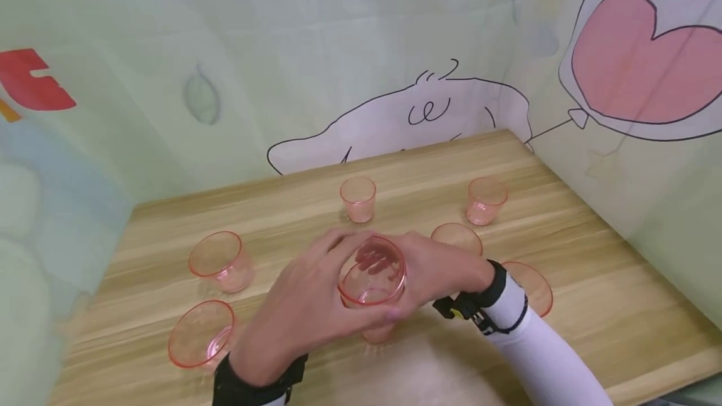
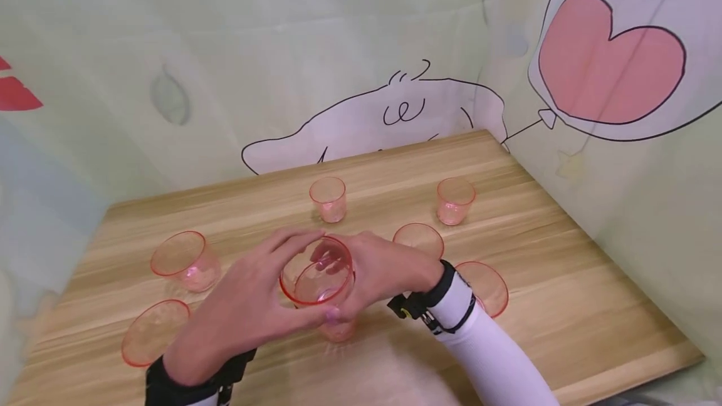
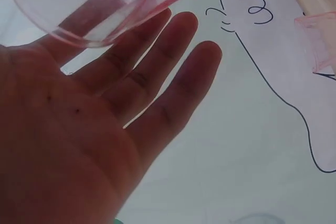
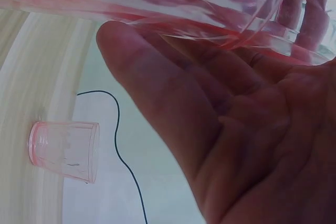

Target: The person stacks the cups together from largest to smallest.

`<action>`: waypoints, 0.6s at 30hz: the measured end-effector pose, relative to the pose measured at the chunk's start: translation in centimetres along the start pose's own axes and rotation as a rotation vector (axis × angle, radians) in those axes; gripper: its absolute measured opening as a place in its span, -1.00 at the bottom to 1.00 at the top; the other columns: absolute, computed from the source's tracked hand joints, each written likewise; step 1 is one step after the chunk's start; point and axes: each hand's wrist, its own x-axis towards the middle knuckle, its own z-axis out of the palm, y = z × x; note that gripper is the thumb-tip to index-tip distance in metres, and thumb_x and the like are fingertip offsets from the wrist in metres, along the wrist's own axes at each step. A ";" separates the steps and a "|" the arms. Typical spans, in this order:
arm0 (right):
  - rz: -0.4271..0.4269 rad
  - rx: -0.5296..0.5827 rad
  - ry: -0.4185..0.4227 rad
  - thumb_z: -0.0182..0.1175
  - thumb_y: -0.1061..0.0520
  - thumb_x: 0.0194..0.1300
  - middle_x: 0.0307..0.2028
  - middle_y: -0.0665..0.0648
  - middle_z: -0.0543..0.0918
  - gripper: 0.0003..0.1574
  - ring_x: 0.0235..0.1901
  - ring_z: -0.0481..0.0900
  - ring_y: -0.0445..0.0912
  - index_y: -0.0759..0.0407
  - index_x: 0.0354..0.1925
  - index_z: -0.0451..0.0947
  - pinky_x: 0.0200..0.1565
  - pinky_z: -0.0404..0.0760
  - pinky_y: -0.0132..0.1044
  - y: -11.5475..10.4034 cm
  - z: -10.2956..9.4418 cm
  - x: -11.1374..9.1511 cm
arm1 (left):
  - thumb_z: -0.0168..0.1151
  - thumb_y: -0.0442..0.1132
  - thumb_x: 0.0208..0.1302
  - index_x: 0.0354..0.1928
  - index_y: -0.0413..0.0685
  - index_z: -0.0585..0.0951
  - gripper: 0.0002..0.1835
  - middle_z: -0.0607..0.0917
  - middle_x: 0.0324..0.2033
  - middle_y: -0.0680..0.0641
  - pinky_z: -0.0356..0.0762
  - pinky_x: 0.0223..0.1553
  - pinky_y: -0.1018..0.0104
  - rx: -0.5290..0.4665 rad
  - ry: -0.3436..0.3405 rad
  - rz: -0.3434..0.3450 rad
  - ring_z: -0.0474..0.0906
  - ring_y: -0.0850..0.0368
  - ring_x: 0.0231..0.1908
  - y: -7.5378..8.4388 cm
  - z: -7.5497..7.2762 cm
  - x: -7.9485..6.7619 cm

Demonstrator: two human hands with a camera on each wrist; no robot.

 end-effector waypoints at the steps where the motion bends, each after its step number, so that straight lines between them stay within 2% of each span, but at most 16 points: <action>1: 0.002 -0.003 -0.002 0.62 -0.21 -0.11 -0.05 -0.10 0.70 -0.11 -0.06 0.67 -0.16 -0.07 0.16 0.49 0.00 0.65 -0.23 0.0 0.1 0.1 | 0.41 0.48 -0.07 0.29 0.29 0.52 -0.13 0.54 0.12 0.23 0.62 -0.10 0.19 0.004 0.003 -0.013 0.55 0.28 0.00 0.0 -0.1 -0.2; 4: 0.042 -0.013 0.011 0.63 -0.19 -0.13 -0.03 -0.11 0.69 -0.10 -0.04 0.66 -0.18 -0.06 0.16 0.49 0.03 0.64 -0.23 -0.2 -0.1 -0.2 | 0.39 0.50 -0.06 0.33 0.25 0.49 -0.08 0.54 0.15 0.21 0.62 -0.07 0.17 0.019 0.011 -0.030 0.54 0.26 0.05 0.0 -0.4 -0.4; 8: 0.119 -0.016 0.054 0.64 -0.19 -0.15 -0.03 -0.11 0.69 -0.10 -0.02 0.66 -0.20 -0.02 0.15 0.52 0.05 0.63 -0.21 -0.3 -0.8 -1.2 | 0.38 0.49 -0.05 0.37 0.16 0.47 -0.03 0.54 0.19 0.14 0.59 0.04 0.12 0.049 0.017 -0.010 0.53 0.18 0.13 -0.2 -0.5 -0.2; 12: 0.130 -0.034 0.085 0.65 -0.25 -0.18 -0.05 -0.13 0.70 -0.06 -0.04 0.66 -0.22 -0.04 0.14 0.53 0.03 0.63 -0.24 -0.4 -1.1 -2.0 | 0.39 0.47 -0.03 0.33 0.07 0.51 -0.05 0.57 0.15 0.08 0.58 0.04 0.12 0.102 0.028 0.012 0.54 0.14 0.11 -0.4 -0.2 -0.3; 18: 0.118 -0.087 0.100 0.63 -0.33 -0.22 -0.05 -0.19 0.69 -0.03 -0.05 0.65 -0.27 -0.07 0.14 0.52 0.02 0.62 -0.31 -0.4 -1.3 -2.5 | 0.33 0.55 -0.07 0.28 0.03 0.56 -0.01 0.60 0.08 0.03 0.59 -0.02 0.10 0.177 0.050 -0.012 0.56 0.08 0.05 -0.8 0.5 -1.5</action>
